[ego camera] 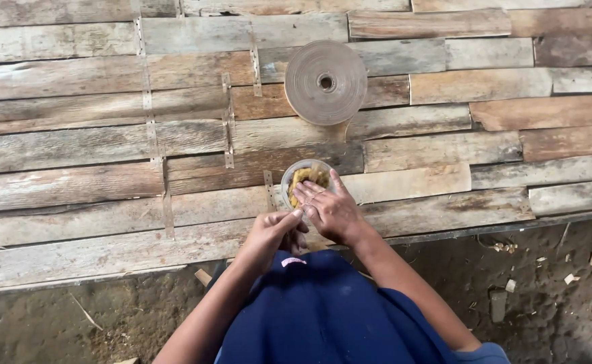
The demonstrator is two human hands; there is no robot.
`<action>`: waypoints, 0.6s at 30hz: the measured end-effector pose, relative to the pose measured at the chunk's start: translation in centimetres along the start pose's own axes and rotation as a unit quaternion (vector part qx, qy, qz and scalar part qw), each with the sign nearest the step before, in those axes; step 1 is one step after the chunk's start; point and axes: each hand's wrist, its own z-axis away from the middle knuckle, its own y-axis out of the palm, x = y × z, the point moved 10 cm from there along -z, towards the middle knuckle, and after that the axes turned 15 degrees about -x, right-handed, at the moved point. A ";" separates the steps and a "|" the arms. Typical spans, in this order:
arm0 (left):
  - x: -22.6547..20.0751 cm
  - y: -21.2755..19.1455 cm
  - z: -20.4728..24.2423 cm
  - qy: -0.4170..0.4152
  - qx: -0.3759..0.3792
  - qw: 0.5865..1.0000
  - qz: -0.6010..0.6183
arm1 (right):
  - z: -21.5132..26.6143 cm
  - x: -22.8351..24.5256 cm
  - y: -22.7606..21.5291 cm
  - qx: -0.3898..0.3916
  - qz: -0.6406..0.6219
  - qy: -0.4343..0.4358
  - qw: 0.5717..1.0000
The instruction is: The person applies a paste-like substance to perforated wooden strips and presses them onto a wall of horizontal wooden planks. They repeat this process, moving along the wall to attach multiple strips in sequence.
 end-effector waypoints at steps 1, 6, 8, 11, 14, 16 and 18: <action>-0.9 0.0 1.4 -0.002 0.000 1.000 -0.004 | -0.1 -0.1 0.1 -0.001 -0.002 0.004 1.000; -8.3 1.9 10.6 0.120 0.195 0.972 -0.047 | -1.1 1.0 -1.3 0.046 -0.002 -0.012 0.999; -11.6 3.1 12.5 0.185 0.221 0.954 -0.079 | -1.8 1.9 -5.2 -0.001 -0.051 0.021 0.998; -12.5 3.1 12.5 0.231 0.236 0.934 -0.138 | -2.4 2.2 -9.5 -0.057 -0.210 0.123 0.968; -10.0 4.3 10.9 0.222 0.286 0.912 -0.193 | -1.7 3.3 -10.9 0.028 -0.494 0.380 0.781; -7.9 5.4 10.8 0.236 0.334 0.888 -0.211 | 0.2 6.5 -10.9 0.108 -0.632 0.525 0.560; -6.4 6.3 10.3 0.247 0.369 0.868 -0.223 | -1.1 4.1 -14.4 -0.077 -0.603 0.517 0.603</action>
